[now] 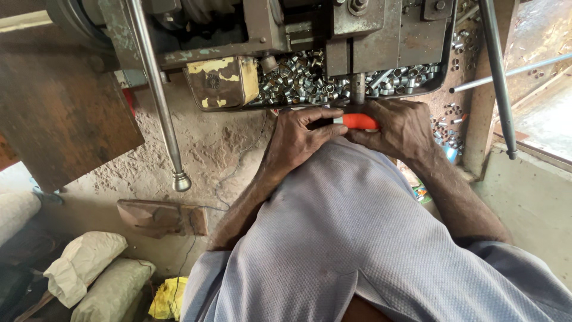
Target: The person holds an orange handle and rotates a metal wheel to operate a lathe machine, while metal shavings accumulate on the machine's surface.
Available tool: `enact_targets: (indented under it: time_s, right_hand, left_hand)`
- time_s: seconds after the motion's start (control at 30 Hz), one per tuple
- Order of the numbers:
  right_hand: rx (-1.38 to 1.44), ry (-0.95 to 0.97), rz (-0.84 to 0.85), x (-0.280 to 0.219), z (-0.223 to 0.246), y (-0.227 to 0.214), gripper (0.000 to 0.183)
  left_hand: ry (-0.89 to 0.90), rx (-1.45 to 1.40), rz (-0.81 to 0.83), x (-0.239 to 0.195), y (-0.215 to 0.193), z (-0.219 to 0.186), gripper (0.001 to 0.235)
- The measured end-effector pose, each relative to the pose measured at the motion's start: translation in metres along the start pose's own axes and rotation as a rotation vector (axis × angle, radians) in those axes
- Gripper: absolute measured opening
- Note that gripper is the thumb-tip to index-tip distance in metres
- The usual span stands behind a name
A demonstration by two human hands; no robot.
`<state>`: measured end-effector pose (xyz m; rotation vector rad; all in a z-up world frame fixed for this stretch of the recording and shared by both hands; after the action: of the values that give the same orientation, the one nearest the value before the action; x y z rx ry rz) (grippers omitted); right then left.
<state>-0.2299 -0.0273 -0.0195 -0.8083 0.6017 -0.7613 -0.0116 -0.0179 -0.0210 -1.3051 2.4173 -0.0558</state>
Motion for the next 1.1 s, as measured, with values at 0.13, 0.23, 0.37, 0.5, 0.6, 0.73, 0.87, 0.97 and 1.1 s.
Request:
enact_targets:
  time_s: [0.13,0.23,0.37,0.5,0.6,0.73,0.87,0.97,1.1]
  right_hand:
    - [0.024,0.074,0.059,-0.004,-0.009,0.009,0.039]
    - [0.054,0.102,0.039,-0.003,-0.013,0.017,0.042]
    - [0.044,0.150,0.094,-0.002,-0.019,0.028,0.050]
    - [0.011,0.179,0.037,-0.011,-0.028,0.045,0.053]
    - [-0.052,0.332,-0.010,-0.027,-0.064,0.047,0.054]
    - [0.575,0.777,-0.143,-0.057,-0.116,0.081,0.045]
    - [1.485,0.737,-0.422,-0.076,-0.148,0.128,0.035]
    - [1.734,0.664,-0.419,-0.075,-0.166,0.155,0.045]
    - [1.718,0.854,-0.429,-0.056,-0.195,0.190,0.058]
  left_hand:
    - [0.022,-0.119,0.027,0.002,0.002,0.014,0.029]
    - [-0.093,-0.437,0.085,0.008,0.009,0.029,0.033]
    - [0.019,-0.049,0.003,0.013,0.009,0.021,0.032]
    - [-0.172,-0.126,0.057,0.012,-0.001,0.015,0.029]
    - [-0.358,0.123,-0.075,0.004,-0.025,0.028,0.034]
    - [-0.187,-0.292,0.017,0.001,-0.019,0.077,0.036]
    - [-0.343,-0.305,-0.003,0.003,-0.001,0.171,0.037]
    - [-0.360,-0.437,-0.064,0.004,0.007,0.233,0.039]
    - [-0.499,-0.556,-0.091,0.020,0.010,0.251,0.040]
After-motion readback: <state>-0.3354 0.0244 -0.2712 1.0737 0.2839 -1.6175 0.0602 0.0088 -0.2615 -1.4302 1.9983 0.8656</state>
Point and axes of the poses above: each hand's wrist, its own x-axis towards the middle knuckle, its own y-axis out of the palm, z = x × y, the point moved 3 cm from there along x, towards the middle knuckle, and after that the axes turned 12 degrees about z, right-handed, at the moved point
